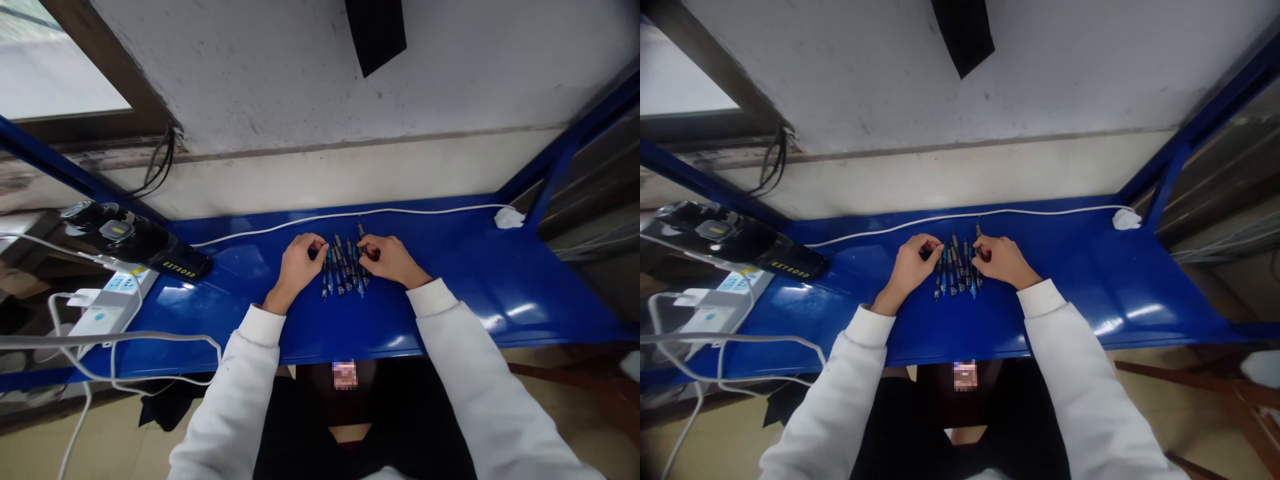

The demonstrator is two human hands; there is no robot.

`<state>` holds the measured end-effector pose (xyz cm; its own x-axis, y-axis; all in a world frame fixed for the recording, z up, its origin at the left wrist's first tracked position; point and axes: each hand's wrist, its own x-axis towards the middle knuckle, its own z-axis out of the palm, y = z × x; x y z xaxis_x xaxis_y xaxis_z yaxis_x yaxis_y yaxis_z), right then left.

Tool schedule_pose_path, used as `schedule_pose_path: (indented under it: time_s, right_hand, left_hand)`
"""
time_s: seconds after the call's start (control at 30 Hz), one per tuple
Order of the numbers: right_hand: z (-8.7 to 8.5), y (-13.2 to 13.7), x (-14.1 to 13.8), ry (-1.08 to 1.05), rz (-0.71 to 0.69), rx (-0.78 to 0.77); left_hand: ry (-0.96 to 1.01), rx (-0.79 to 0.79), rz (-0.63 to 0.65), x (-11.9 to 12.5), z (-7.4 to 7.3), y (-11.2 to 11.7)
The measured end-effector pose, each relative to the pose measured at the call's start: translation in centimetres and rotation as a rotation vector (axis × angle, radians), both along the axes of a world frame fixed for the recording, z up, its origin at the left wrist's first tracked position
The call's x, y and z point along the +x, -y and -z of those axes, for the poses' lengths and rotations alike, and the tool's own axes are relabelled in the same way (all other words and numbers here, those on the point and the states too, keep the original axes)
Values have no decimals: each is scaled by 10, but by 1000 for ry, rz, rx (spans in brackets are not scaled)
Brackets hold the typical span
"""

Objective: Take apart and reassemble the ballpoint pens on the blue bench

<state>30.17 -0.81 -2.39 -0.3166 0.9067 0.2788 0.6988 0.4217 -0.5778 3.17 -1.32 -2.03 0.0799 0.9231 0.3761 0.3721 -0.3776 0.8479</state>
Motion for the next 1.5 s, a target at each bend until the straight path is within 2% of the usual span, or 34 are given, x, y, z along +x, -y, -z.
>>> schedule_pose_path:
  time_s: [0.17,0.37,0.57,0.8,0.97,1.07,1.17,1.27,1.37,1.5]
  right_hand:
    - [-4,2,3,-26,-57,-20]
    - [-8,5,5,-83,-135,-51]
    - [-6,4,1,-68,-38,1]
    - [-7,6,-2,-71,-42,9]
    - [-5,3,-2,-75,33,36]
    - [-6,3,-3,-123,124,108]
    - [-8,3,-6,-284,217,152]
    - [-10,0,-9,-616,280,75]
    - [-12,-7,-7,-909,312,-30]
    - [-12,-16,5,-1021,249,-126]
  left_hand:
    - [-179,46,9,-2,6,-2]
    - [-215,74,30,-2,9,-3]
    - [-226,92,42,-1,8,-3]
    - [-217,90,59,-1,7,-2]
    - [-184,69,54,-1,6,-2]
    - [-80,47,40,3,2,0]
    - [123,-3,4,8,-2,2]
    - [428,-157,-33,7,-5,-1]
    - [769,-340,-27,-4,-7,-9]
    - [987,-460,12,-26,-3,-21]
